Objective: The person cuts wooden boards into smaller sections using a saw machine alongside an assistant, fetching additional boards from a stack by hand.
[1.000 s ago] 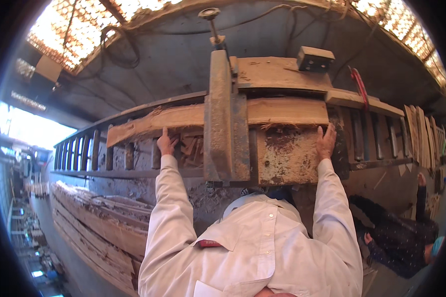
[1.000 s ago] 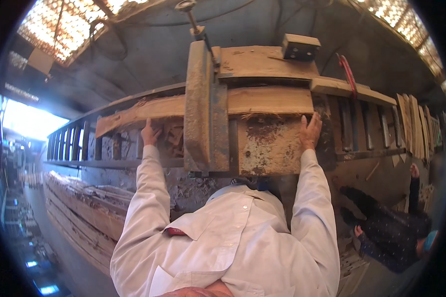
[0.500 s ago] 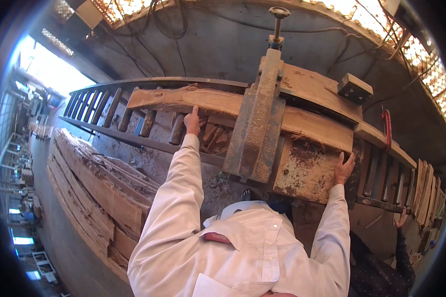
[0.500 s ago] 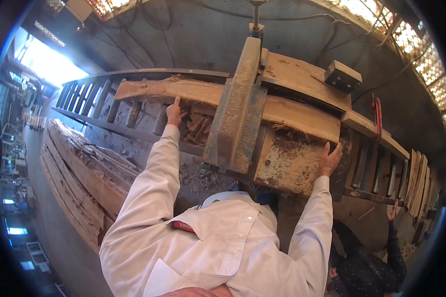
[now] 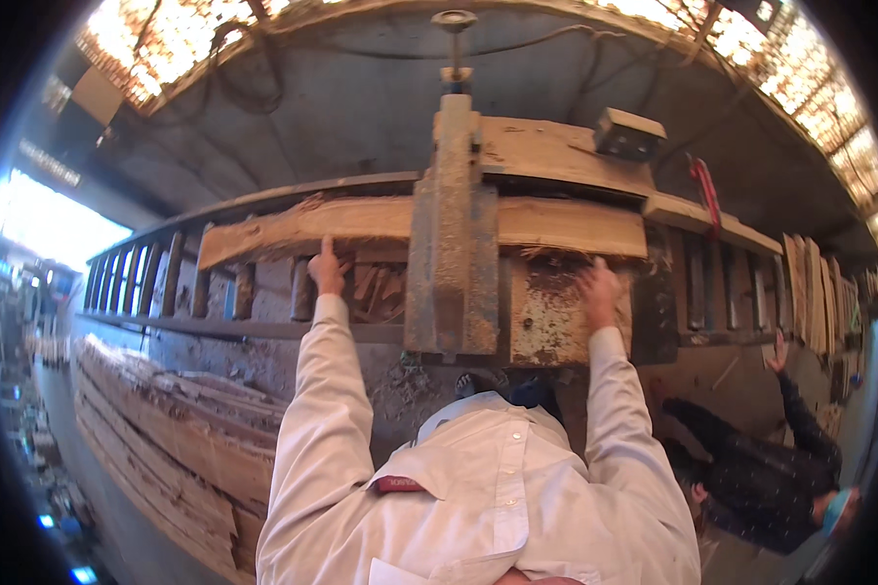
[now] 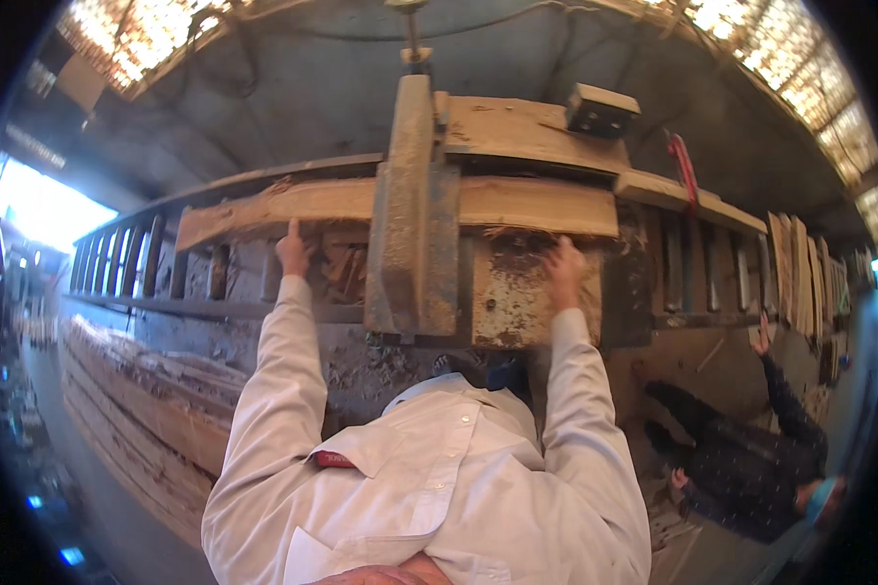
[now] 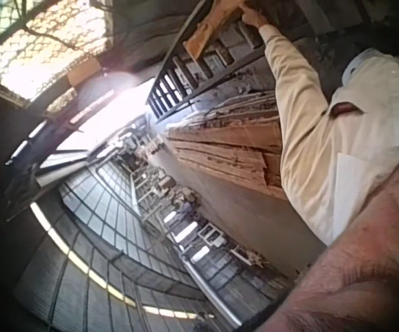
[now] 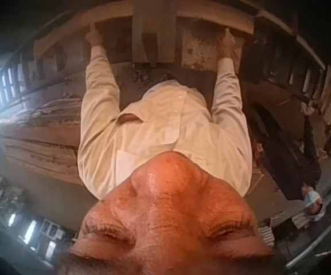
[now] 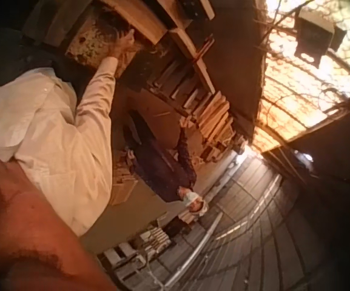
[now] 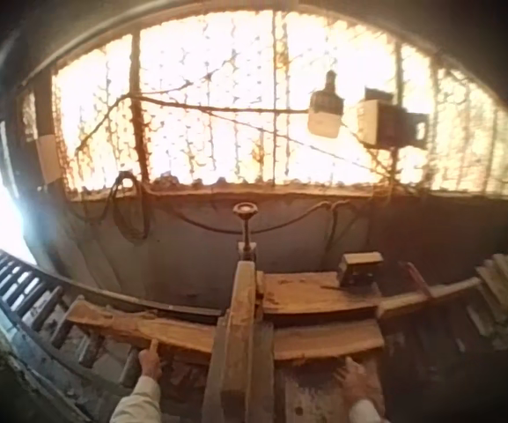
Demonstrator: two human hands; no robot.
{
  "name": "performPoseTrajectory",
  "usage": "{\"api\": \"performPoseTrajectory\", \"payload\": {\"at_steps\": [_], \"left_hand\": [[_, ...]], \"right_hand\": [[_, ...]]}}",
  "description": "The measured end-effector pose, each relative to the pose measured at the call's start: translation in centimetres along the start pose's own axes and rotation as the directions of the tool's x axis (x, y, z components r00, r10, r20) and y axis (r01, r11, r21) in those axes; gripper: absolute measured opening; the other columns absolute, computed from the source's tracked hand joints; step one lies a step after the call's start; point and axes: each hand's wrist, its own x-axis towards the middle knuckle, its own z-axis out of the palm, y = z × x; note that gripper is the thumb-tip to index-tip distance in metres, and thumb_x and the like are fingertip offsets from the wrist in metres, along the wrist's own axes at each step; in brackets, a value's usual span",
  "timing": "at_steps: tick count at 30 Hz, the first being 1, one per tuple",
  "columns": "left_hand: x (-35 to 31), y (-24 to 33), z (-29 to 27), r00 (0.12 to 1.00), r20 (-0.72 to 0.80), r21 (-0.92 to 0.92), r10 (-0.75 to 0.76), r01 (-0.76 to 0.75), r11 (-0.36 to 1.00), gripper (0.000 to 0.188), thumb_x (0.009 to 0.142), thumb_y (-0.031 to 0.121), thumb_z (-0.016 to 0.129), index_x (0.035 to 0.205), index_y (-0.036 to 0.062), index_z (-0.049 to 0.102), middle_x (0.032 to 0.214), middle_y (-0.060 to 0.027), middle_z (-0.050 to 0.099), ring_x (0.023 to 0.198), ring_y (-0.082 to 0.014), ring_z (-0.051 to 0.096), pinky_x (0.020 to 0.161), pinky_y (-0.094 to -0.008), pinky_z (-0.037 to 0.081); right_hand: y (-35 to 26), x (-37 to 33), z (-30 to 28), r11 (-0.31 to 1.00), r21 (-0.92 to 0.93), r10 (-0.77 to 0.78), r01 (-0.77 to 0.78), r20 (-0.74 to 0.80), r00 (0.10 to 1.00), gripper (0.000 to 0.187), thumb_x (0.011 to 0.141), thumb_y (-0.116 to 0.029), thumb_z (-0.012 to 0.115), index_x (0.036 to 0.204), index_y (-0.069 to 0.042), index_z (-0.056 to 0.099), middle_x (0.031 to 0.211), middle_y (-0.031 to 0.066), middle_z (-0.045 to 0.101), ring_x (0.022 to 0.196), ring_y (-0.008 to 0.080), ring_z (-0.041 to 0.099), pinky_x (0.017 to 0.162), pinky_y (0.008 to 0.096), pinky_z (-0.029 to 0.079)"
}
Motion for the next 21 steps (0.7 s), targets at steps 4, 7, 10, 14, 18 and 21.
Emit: {"api": "performPoseTrajectory", "payload": {"at_steps": [4,7,10,14,18,21], "left_hand": [[0.7,0.2,0.1,0.998,-0.056,-0.117,0.009,-0.016,0.993,0.045,0.084,0.026,0.069,0.107,-0.0109,0.056,0.1,-0.0161,0.062,0.077,-0.0273,0.065,0.062,-0.0403,0.057],[0.3,0.1,0.7,0.999,-0.027,-0.087,0.022,-0.024,0.996,0.042,0.086,0.025,0.067,0.106,-0.01,0.055,0.098,-0.0165,0.062,0.076,-0.0281,0.065,0.063,-0.0415,0.058],[0.8,0.5,1.2,0.999,0.03,-0.052,0.025,-0.024,0.998,0.041,0.087,0.026,0.066,0.106,-0.0085,0.055,0.097,-0.0168,0.062,0.077,-0.0286,0.065,0.064,-0.0411,0.058],[0.8,0.0,0.7,1.0,-0.018,-0.03,-0.009,0.008,1.0,0.041,0.088,0.027,0.065,0.107,-0.008,0.055,0.097,-0.0172,0.062,0.078,-0.0288,0.065,0.067,-0.04,0.058],[1.7,0.1,0.1,1.0,-0.017,-0.027,-0.026,0.025,0.999,0.044,0.088,0.027,0.065,0.11,-0.0089,0.053,0.1,-0.018,0.062,0.08,-0.0292,0.065,0.068,-0.042,0.058],[2.9,0.2,-1.0,0.994,0.057,-0.032,-0.088,0.09,0.995,0.048,0.09,0.028,0.065,0.122,-0.0055,0.052,0.116,-0.0196,0.059,0.099,-0.0342,0.062,0.08,-0.0444,0.055]], "right_hand": [[-0.4,0.5,4.6,0.924,0.212,0.275,-0.319,0.214,0.937,0.05,0.089,-0.027,0.066,0.124,0.003,0.046,0.117,0.0206,0.054,0.102,0.0338,0.058,0.087,0.0436,0.054],[-1.0,0.7,6.2,0.974,0.059,0.222,-0.221,-0.005,0.975,0.052,0.087,-0.028,0.07,0.122,0.004,0.047,0.113,0.0198,0.056,0.098,0.0336,0.059,0.082,0.0457,0.055],[-0.5,1.8,5.5,0.981,0.11,0.169,-0.161,-0.069,0.983,0.049,0.085,-0.027,0.072,0.118,0.003,0.05,0.108,0.0174,0.058,0.088,0.0308,0.061,0.074,0.0442,0.058],[-0.3,-0.3,6.7,0.977,0.163,0.166,-0.141,-0.155,0.974,0.045,0.086,-0.026,0.071,0.113,0.004,0.051,0.101,0.0139,0.058,0.076,0.0252,0.061,0.064,0.038,0.059],[1.2,-3.4,5.6,0.962,0.264,0.113,-0.069,-0.158,0.981,0.043,0.086,-0.024,0.071,0.111,0.004,0.05,0.102,0.0131,0.057,0.076,0.0246,0.06,0.065,0.0398,0.059],[2.2,-5.5,4.3,0.935,0.355,0.102,-0.013,-0.235,0.967,0.043,0.084,-0.024,0.072,0.111,0.002,0.05,0.104,0.011,0.055,0.081,0.0243,0.06,0.063,0.0395,0.06]]}}
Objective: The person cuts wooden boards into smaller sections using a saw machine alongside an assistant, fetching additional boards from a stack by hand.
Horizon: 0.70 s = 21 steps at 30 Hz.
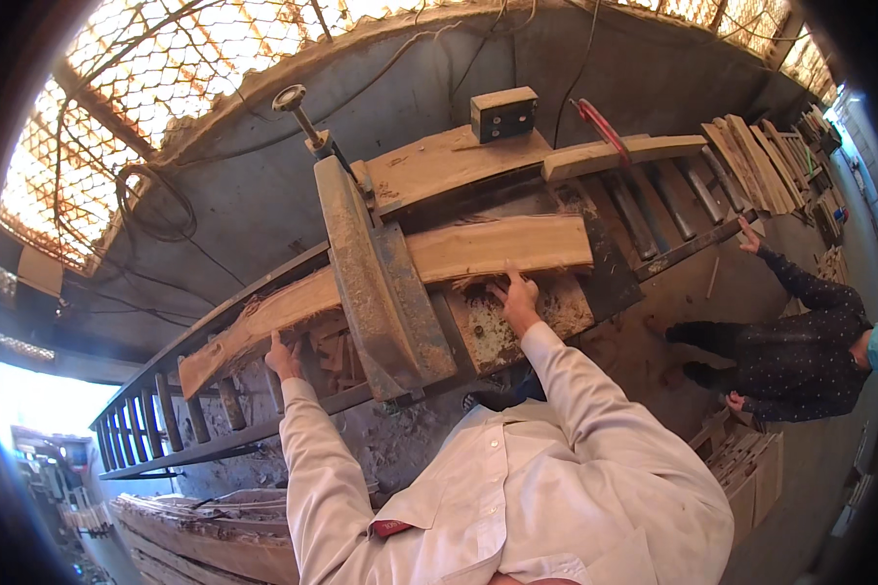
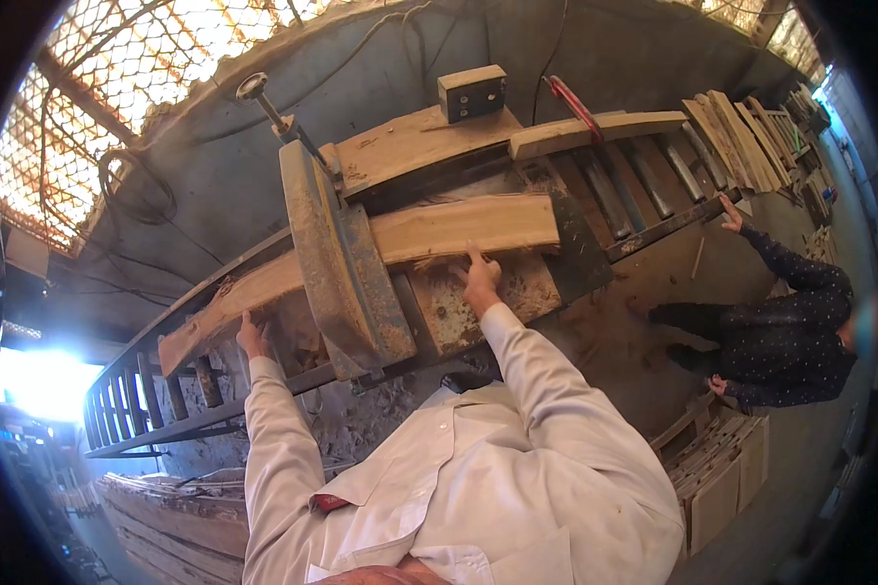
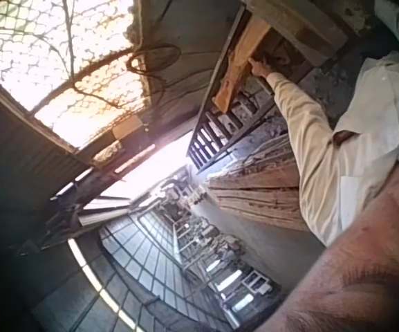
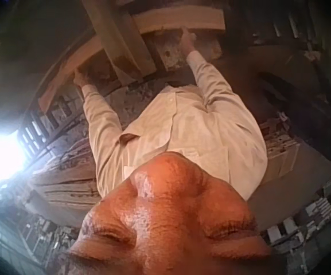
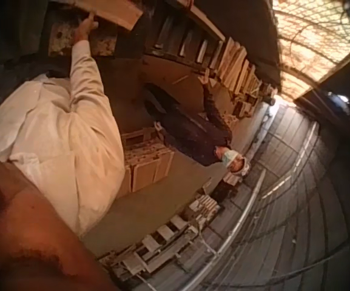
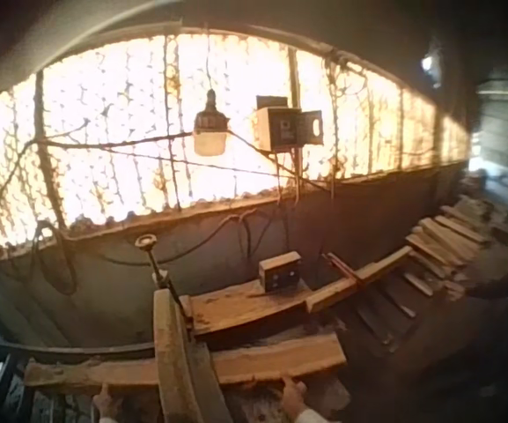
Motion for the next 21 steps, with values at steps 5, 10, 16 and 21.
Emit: {"api": "performPoseTrajectory", "payload": {"at_steps": [5,10,16,21], "left_hand": [[0.7,-0.2,-1.3,0.999,0.036,-0.046,0.04,-0.038,0.998,0.051,0.088,0.027,0.067,0.118,-0.0095,0.049,0.109,-0.0188,0.06,0.089,-0.0317,0.064,0.072,-0.043,0.059],[0.4,0.4,1.6,1.0,0.008,-0.097,0.003,-0.002,0.995,0.056,0.087,0.028,0.068,0.124,-0.0089,0.046,0.113,-0.0191,0.058,0.094,-0.0335,0.062,0.075,-0.0441,0.058],[4.7,-2.2,-6.1,0.985,0.027,0.033,0.172,-0.173,0.984,0.055,0.084,0.028,0.07,0.131,0.0109,0.049,0.101,-0.011,0.063,0.082,-0.0272,0.063,0.07,-0.0441,0.053],[-6.3,-5.5,7.5,0.968,0.237,0.167,-0.079,0.039,0.985,0.052,0.086,0.039,0.069,0.098,-0.0108,0.059,0.089,-0.0167,0.063,0.07,-0.0254,0.065,0.058,-0.0316,0.056]], "right_hand": [[-7.5,5.1,-4.3,0.974,-0.033,-0.227,0.225,-0.039,0.973,0.039,0.084,-0.021,0.07,0.112,-0.003,0.05,0.104,0.0084,0.058,0.08,0.0214,0.061,0.051,0.0336,0.055],[-21.8,15.0,-13.6,0.905,-0.102,-0.42,0.412,-0.084,0.903,0.037,0.088,-0.028,0.066,0.112,-0.003,0.054,0.102,0.0075,0.061,0.081,0.0174,0.062,0.059,0.0288,0.054],[-19.4,9.8,-11.2,0.505,-0.544,-0.736,0.67,0.136,0.664,0.041,0.095,-0.031,0.058,0.12,0.001,0.055,0.117,0.0125,0.06,0.107,0.0248,0.057,0.093,0.0345,0.044],[-13.6,3.3,-11.2,0.075,-0.706,-0.438,0.704,0.611,0.66,0.045,0.09,-0.029,0.063,0.125,-0.003,0.053,0.132,0.0159,0.052,0.125,0.0297,0.046,0.103,0.0381,0.038]]}}
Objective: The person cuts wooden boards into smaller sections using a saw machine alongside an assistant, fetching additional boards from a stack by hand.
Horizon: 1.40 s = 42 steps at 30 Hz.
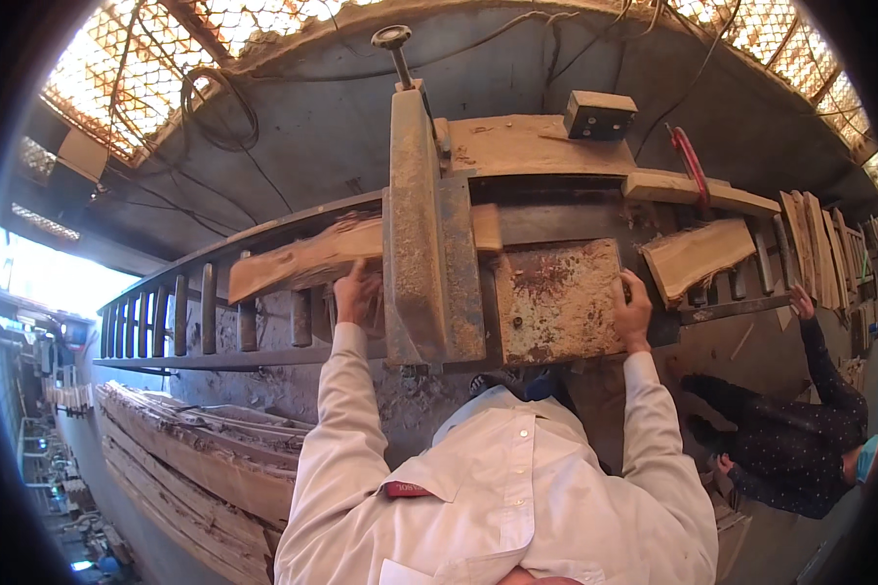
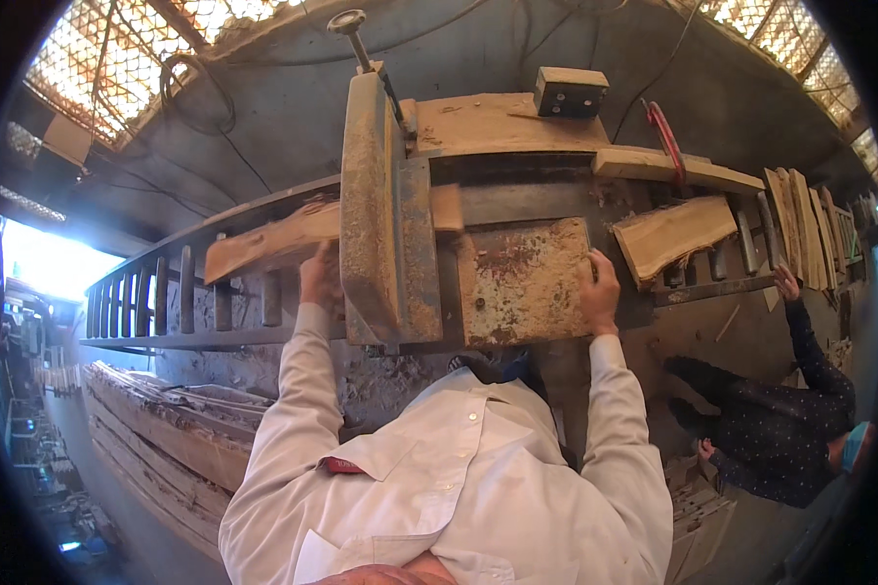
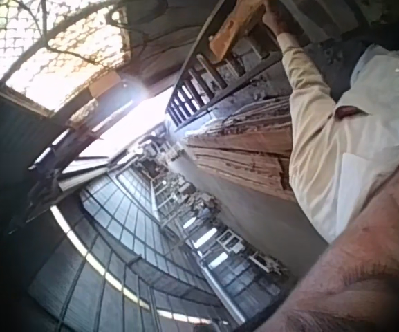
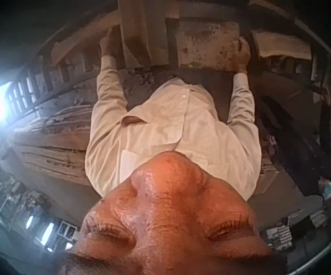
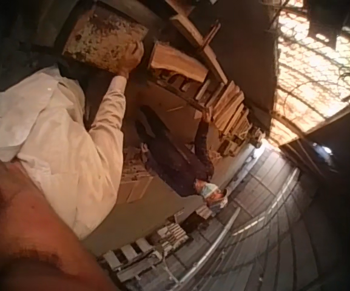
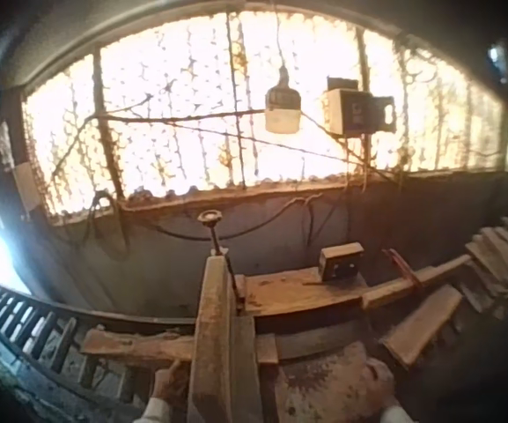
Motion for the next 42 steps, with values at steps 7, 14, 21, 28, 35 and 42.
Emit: {"api": "performPoseTrajectory", "payload": {"at_steps": [7,14,21,28,35,42], "left_hand": [[-1.5,1.6,-9.6,0.985,0.069,0.002,-0.156,0.156,0.988,0.054,0.088,0.039,0.066,0.113,-0.0078,0.053,0.106,-0.0233,0.062,0.091,-0.03,0.065,0.077,-0.0385,0.056],[5.3,0.8,-9.5,0.946,-0.323,-0.379,0.041,-0.169,0.91,0.038,0.091,0.031,0.064,0.117,0.0044,0.053,0.106,-0.0146,0.058,0.088,-0.0285,0.059,0.072,-0.0419,0.053],[0.4,0.1,-5.4,0.997,-0.076,-0.41,0.013,-0.043,0.911,0.044,0.09,0.031,0.066,0.116,-0.0014,0.052,0.105,-0.0152,0.061,0.089,-0.0271,0.062,0.07,-0.0372,0.054],[-5.2,2.0,-6.0,0.982,0.16,-0.071,-0.095,0.108,0.992,0.059,0.092,0.04,0.06,0.122,-0.009,0.047,0.111,-0.0217,0.06,0.099,-0.0337,0.062,0.085,-0.0364,0.054],[-2.1,2.4,-11.7,0.953,-0.05,0.103,0.298,-0.292,0.951,0.041,0.095,0.03,0.058,0.12,-0.0017,0.051,0.108,-0.014,0.06,0.097,-0.0301,0.064,0.074,-0.0432,0.059],[-1.1,2.8,-12.0,0.945,0.008,0.178,0.328,-0.324,0.929,0.039,0.096,0.03,0.057,0.12,-0.0003,0.054,0.102,-0.0078,0.065,0.09,-0.018,0.063,0.077,-0.0339,0.052]], "right_hand": [[1.7,2.8,2.3,0.943,-0.297,-0.143,0.149,0.044,0.989,0.055,0.085,-0.03,0.065,0.13,-0.003,0.048,0.142,0.0178,0.041,0.134,0.0334,0.036,0.11,0.0407,0.03],[1.4,3.0,2.6,0.929,-0.321,-0.184,0.187,0.041,0.982,0.056,0.086,-0.036,0.064,0.129,-0.003,0.049,0.143,0.0169,0.041,0.134,0.0335,0.036,0.11,0.0417,0.031],[2.0,3.4,3.0,0.918,-0.353,-0.162,0.18,0.079,0.984,0.065,0.086,-0.043,0.064,0.134,-0.003,0.044,0.144,0.0162,0.039,0.135,0.0326,0.034,0.112,0.0411,0.027],[1.7,4.6,3.4,0.95,-0.302,-0.071,0.083,0.051,0.996,0.073,0.087,-0.054,0.057,0.138,-0.005,0.041,0.147,0.0152,0.036,0.139,0.0298,0.029,0.115,0.0395,0.021],[1.2,5.9,4.5,0.923,-0.371,-0.086,0.103,0.061,0.994,0.068,0.089,-0.06,0.048,0.14,-0.014,0.043,0.15,0.0125,0.034,0.142,0.0259,0.023,0.117,0.0403,0.013],[2.2,6.1,4.8,0.932,-0.354,-0.068,0.076,0.035,0.997,0.067,0.091,-0.063,0.041,0.139,-0.017,0.046,0.15,0.0078,0.034,0.142,0.023,0.023,0.118,0.0397,0.012]]}}
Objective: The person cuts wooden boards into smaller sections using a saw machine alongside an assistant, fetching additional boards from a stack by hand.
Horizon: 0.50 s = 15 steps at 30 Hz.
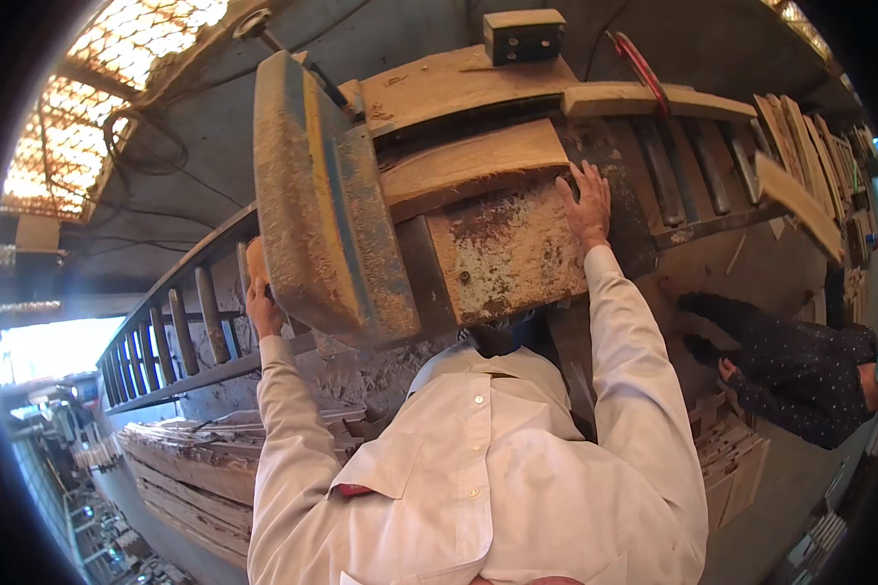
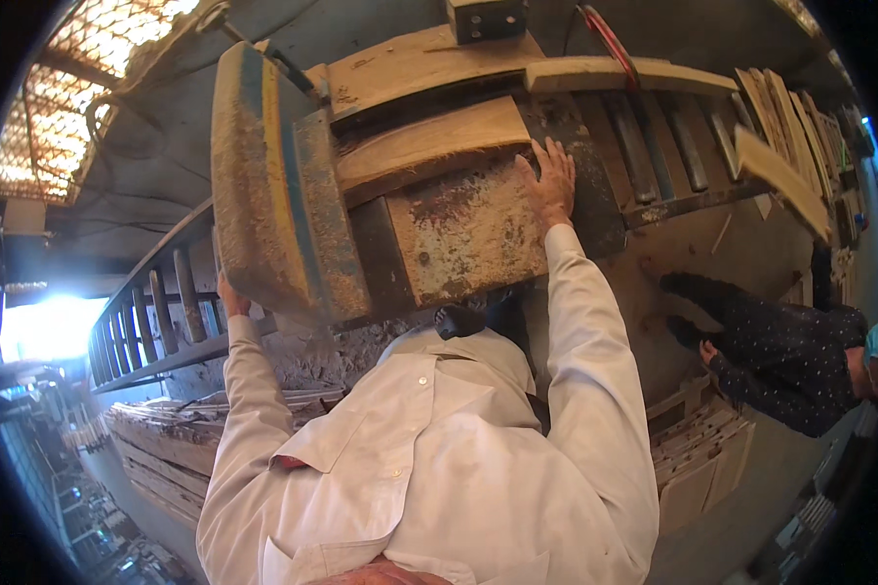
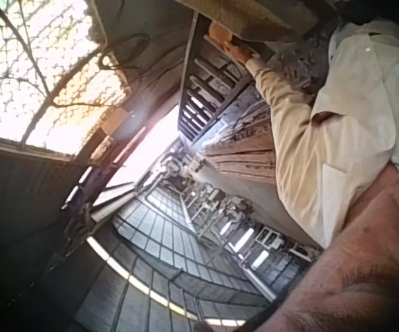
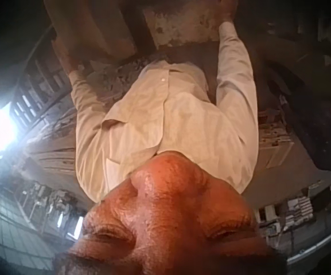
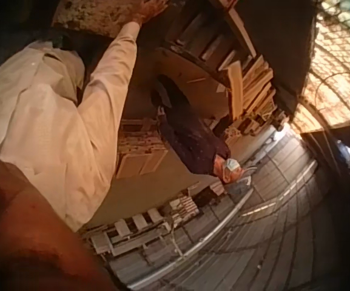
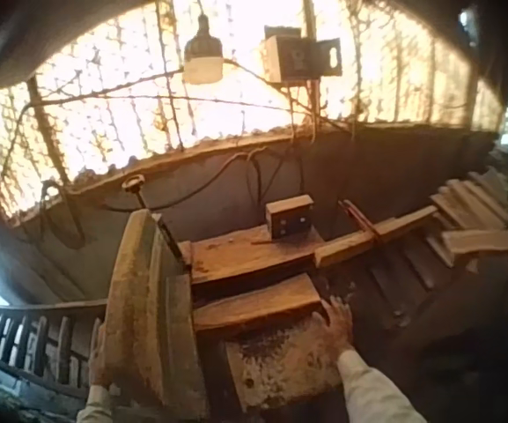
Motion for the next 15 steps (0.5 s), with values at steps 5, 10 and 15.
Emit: {"api": "performPoseTrajectory", "payload": {"at_steps": [5,10,15], "left_hand": [[0.5,1.4,1.9,0.996,-0.092,0.28,0.003,0.023,0.96,0.038,0.094,0.031,0.057,0.114,-0.0013,0.062,0.102,-0.0093,0.066,0.088,-0.0172,0.062,0.077,-0.0282,0.05],[1.5,1.1,-0.5,0.996,-0.09,0.305,0.019,0.01,0.952,0.038,0.093,0.033,0.057,0.108,-0.0004,0.063,0.097,-0.0095,0.065,0.083,-0.0174,0.062,0.074,-0.0292,0.05],[2.8,1.4,-2.7,0.984,-0.138,0.388,0.117,-0.055,0.92,0.038,0.092,0.035,0.058,0.108,0.0009,0.061,0.095,-0.0098,0.064,0.079,-0.0188,0.062,0.071,-0.0309,0.051]], "right_hand": [[0.7,-0.3,-0.3,0.999,-0.012,0.032,-0.032,0.03,0.999,0.065,0.094,-0.061,0.036,0.14,-0.017,0.046,0.151,0.0042,0.034,0.142,0.0232,0.022,0.118,0.0394,0.011],[-0.7,-0.1,-0.8,0.96,-0.124,-0.23,0.249,0.154,0.961,0.059,0.096,-0.055,0.037,0.141,-0.017,0.044,0.152,0.0037,0.031,0.143,0.024,0.021,0.118,0.0441,0.007],[-1.3,0.1,-1.2,0.916,-0.193,-0.321,0.352,0.171,0.931,0.056,0.094,-0.046,0.045,0.144,-0.021,0.039,0.153,0.0071,0.028,0.144,0.0271,0.018,0.117,0.0477,0.006]]}}
